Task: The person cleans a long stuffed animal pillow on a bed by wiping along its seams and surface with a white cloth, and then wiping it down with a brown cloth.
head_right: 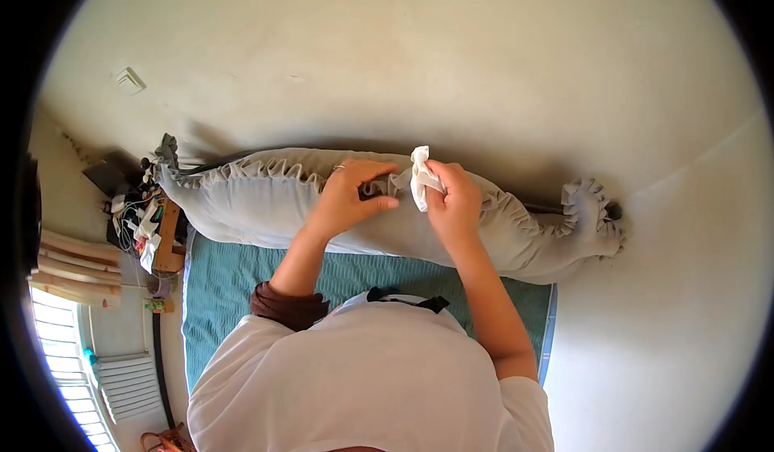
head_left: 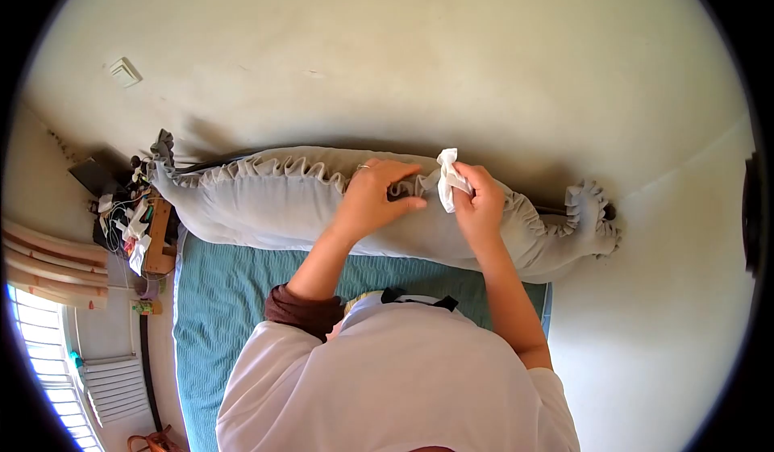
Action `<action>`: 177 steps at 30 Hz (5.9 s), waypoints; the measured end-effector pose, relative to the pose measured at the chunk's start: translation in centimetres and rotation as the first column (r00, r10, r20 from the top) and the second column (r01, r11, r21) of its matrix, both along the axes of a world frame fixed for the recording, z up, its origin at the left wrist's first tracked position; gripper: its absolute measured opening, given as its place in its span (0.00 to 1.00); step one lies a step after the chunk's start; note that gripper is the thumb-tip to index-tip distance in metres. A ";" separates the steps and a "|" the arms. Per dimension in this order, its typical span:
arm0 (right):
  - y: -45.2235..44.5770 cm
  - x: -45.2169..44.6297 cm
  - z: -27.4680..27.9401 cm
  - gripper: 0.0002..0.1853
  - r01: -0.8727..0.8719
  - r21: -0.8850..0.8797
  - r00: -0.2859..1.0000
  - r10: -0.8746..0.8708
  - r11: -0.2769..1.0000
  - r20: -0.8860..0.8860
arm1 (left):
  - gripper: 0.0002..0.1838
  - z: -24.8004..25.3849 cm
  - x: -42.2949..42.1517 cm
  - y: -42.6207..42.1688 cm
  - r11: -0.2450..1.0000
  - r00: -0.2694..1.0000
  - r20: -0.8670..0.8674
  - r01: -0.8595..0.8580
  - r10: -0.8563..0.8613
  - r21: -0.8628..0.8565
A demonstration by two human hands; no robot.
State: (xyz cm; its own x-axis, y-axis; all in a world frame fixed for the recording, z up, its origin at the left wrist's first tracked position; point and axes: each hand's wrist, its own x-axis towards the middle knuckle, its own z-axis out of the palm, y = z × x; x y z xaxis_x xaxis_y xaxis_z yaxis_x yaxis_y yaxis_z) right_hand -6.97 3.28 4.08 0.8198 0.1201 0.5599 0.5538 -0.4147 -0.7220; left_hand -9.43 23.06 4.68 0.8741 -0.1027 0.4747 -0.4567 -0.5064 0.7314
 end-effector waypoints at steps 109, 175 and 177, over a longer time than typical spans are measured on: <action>1.5 1.6 0.9 0.15 -0.045 -0.374 0.997 0.065 0.927 0.043 | 0.16 -2.0 5.0 0.8 0.700 0.862 -0.421 -0.116 -0.281 -0.704; 4.4 2.1 1.1 0.20 -0.051 -0.385 0.945 0.169 0.922 0.281 | 0.09 -0.6 1.4 1.6 0.715 0.866 -0.374 -0.029 -0.331 -0.699; 3.9 2.7 0.9 0.14 -0.085 -0.339 0.983 0.134 0.937 0.124 | 0.09 -0.9 1.5 1.7 0.765 0.862 -0.420 -0.060 -0.284 -0.642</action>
